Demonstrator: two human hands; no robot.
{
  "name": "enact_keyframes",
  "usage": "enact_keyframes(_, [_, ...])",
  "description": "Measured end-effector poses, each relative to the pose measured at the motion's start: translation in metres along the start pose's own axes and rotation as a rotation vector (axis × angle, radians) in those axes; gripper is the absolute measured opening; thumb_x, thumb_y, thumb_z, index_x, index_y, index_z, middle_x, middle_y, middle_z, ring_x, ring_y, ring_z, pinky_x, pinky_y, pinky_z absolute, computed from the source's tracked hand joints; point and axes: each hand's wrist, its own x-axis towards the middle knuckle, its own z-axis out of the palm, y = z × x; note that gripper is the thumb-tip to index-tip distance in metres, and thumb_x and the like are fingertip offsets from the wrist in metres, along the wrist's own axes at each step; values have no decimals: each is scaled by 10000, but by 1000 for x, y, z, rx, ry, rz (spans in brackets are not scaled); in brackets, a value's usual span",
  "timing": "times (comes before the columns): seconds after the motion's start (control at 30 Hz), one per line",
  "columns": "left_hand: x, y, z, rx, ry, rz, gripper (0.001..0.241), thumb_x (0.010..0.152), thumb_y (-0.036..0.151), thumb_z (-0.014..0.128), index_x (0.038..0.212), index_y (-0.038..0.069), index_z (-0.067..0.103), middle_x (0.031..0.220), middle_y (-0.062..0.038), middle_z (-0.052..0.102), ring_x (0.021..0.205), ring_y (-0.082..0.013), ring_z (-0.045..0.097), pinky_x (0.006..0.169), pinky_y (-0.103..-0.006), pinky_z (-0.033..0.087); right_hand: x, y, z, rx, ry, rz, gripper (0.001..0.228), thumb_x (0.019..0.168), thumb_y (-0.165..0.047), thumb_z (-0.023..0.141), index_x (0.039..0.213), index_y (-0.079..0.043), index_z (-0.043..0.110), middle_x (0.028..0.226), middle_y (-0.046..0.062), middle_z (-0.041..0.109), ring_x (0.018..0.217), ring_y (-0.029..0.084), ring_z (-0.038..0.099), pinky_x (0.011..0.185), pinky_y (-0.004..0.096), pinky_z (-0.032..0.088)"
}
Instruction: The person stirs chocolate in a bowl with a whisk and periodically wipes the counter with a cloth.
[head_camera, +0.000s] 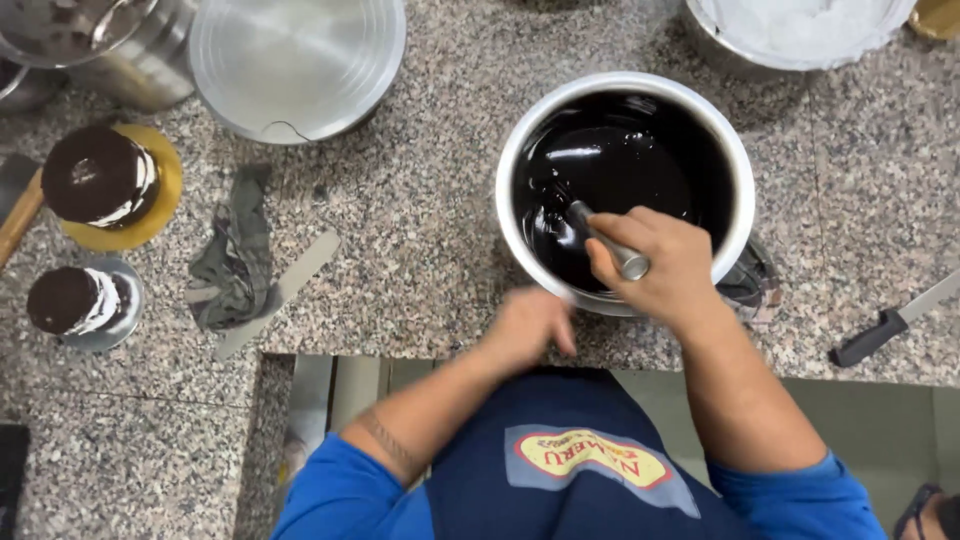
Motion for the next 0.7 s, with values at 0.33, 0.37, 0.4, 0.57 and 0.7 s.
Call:
enact_keyframes(0.33, [-8, 154, 8, 452, 20, 809, 426, 1013, 243, 657, 1333, 3, 511, 1365, -217, 585, 1283, -389, 585, 1139, -459, 458, -25, -5, 2, 218, -115, 71, 315, 800, -127, 796, 1103, -101, 715, 971, 99, 721, 863, 306, 719, 716, 361, 567])
enact_keyframes(0.37, [-3, 152, 9, 457, 12, 816, 426, 1013, 243, 657, 1333, 3, 511, 1365, -217, 585, 1283, -389, 585, 1139, -459, 458, -28, -2, 1, 218, -103, 72, 315, 800, -127, 796, 1103, -101, 715, 971, 99, 721, 863, 306, 719, 716, 361, 567])
enact_keyframes(0.4, [2, 150, 10, 501, 3, 826, 421, 1005, 232, 683, 1329, 20, 518, 1369, -201, 602, 1293, -381, 599, 1144, -464, 471, -31, 2, 0, 218, -108, 20, 324, 787, -100, 780, 1102, -94, 706, 1007, 111, 717, 915, 327, 710, 775, 390, 562])
enact_keyframes(0.57, [9, 169, -17, 609, -106, 719, 344, 978, 205, 761, 1247, 84, 584, 1298, -127, 701, 1197, -321, 702, 1041, -414, 570, -44, 37, -28, 119, 99, -104, 373, 828, -54, 744, 1194, -66, 672, 1231, 160, 698, 1194, 375, 661, 1030, 492, 490])
enact_keyframes(0.7, [8, 225, -51, 827, -285, 558, 301, 897, 215, 788, 1137, 82, 664, 1098, -114, 748, 974, -309, 750, 816, -396, 603, -80, 110, 10, 182, 320, 291, 470, 1021, -109, 666, 1451, 12, 521, 1508, 231, 526, 1411, 392, 503, 1201, 477, 383])
